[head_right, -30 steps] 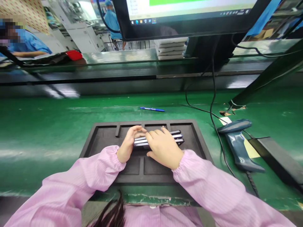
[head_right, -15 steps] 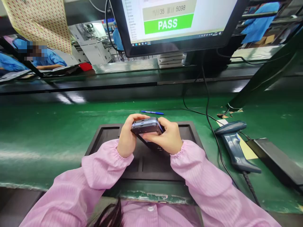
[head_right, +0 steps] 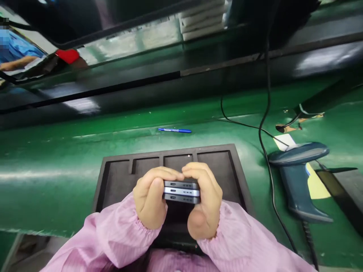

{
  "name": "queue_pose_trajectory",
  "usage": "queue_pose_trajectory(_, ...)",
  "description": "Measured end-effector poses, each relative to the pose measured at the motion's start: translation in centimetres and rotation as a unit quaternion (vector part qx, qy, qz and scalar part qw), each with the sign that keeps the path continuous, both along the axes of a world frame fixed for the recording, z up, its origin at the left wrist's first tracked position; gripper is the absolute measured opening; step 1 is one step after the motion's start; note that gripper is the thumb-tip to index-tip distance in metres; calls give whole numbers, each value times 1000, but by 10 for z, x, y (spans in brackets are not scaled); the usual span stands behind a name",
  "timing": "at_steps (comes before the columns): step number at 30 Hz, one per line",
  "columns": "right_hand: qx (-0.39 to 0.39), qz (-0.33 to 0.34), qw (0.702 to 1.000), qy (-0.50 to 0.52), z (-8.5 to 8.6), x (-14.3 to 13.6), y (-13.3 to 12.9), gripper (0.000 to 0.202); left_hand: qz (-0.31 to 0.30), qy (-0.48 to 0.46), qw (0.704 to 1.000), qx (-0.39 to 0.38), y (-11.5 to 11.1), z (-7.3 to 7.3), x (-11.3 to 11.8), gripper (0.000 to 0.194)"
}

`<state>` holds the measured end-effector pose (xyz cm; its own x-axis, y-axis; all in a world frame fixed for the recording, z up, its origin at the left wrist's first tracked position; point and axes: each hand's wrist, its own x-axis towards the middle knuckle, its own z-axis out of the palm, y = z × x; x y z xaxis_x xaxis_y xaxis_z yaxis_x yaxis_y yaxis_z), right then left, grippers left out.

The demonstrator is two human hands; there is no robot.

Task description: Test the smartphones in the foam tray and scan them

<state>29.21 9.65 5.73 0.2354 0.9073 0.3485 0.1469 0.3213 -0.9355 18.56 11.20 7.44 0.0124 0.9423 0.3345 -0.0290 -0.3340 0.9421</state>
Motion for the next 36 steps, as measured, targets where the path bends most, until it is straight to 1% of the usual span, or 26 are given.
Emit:
queue_pose_trajectory(2, -52, 0, 998, 45, 6, -3, -1, 47, 7, -8, 1000, -12, -2, 0, 0, 25)
queue_pose_trajectory(3, -70, 6, 995, 74, 8, -6, -2, 40, 6, -20, 1000, -24, -3, -1, 1, 25)
queue_pose_trajectory(4, -80, 9, 992, 95, 8, -8, -2, 37, 3, -36, 999, -39, -4, -2, 1, 26)
queue_pose_trajectory(6, -69, -7, 991, 111, 6, -11, -3, 43, 3, -77, 995, -70, -6, -6, 2, 32)
queue_pose_trajectory(9, -56, -16, 995, 85, 0, -12, -6, 48, 23, -112, 989, -97, -8, -8, 4, 44)
queue_pose_trajectory(14, -10, -25, 997, 77, -2, -12, -15, 46, 47, -93, 991, -80, -14, -2, 9, 48)
queue_pose_trajectory(17, -9, -22, 997, 77, 2, -12, -20, 45, 59, -75, 993, -67, -17, 1, 9, 48)
queue_pose_trajectory(23, -24, -23, 998, 61, 10, -11, -22, 45, 39, -74, 995, -44, -20, -1, 6, 46)
queue_pose_trajectory(30, -14, -25, 997, 72, 8, -12, -25, 45, 28, -70, 996, -37, -23, -3, 5, 46)
queue_pose_trajectory(36, -12, -23, 998, 57, 7, -10, -27, 44, 24, -72, 997, -23, -23, -3, 6, 45)
